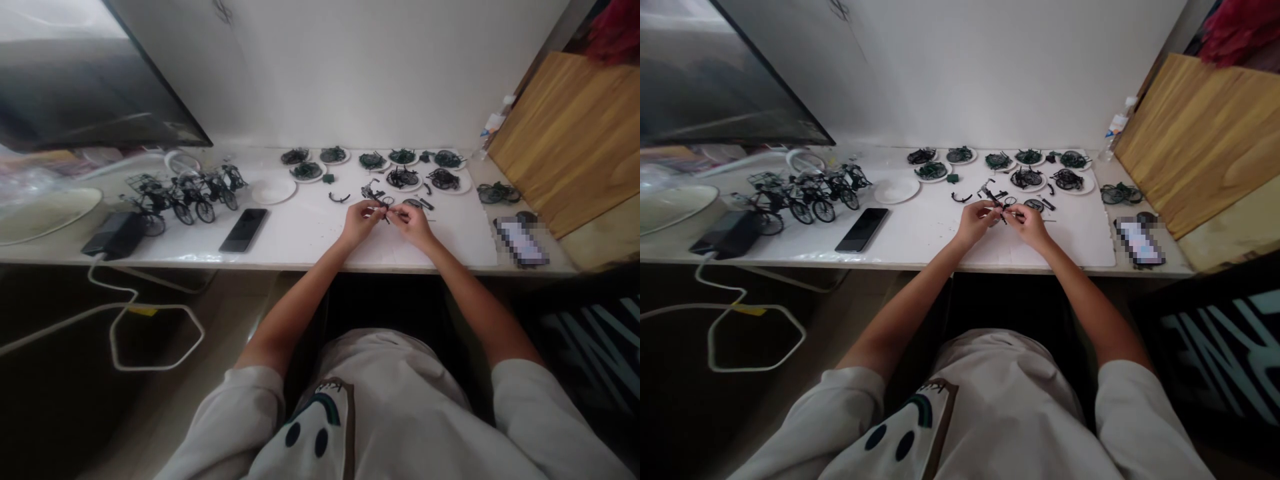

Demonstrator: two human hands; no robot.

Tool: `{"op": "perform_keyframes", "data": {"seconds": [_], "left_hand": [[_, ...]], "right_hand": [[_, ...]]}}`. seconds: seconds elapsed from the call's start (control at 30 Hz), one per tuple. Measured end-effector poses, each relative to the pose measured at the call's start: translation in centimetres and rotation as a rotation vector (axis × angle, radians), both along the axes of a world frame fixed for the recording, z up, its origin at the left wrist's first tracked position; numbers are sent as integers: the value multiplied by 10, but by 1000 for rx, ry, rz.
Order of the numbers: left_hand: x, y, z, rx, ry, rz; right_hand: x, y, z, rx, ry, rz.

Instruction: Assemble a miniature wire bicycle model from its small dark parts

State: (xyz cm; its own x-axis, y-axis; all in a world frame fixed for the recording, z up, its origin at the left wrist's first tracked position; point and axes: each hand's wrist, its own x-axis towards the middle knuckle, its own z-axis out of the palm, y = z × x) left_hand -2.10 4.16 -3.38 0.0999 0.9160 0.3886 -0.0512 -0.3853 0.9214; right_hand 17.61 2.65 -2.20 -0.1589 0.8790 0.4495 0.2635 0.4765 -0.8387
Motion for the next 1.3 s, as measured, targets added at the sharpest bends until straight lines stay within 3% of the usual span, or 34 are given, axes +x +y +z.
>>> {"op": "perform_keyframes", "data": {"seconds": [0.17, 0.37, 0.87, 1.3], "left_hand": [[1, 6, -6, 86, -61, -26], [-1, 11, -7, 251, -55, 65], [0, 3, 3, 152, -108, 15], [0, 7, -2, 163, -106, -5]], "right_hand": [[2, -2, -1, 119, -79, -100], [2, -7, 1, 256, -175, -124], [-1, -17, 12, 242, -198, -168], [0, -14, 9, 236, -201, -118]]}}
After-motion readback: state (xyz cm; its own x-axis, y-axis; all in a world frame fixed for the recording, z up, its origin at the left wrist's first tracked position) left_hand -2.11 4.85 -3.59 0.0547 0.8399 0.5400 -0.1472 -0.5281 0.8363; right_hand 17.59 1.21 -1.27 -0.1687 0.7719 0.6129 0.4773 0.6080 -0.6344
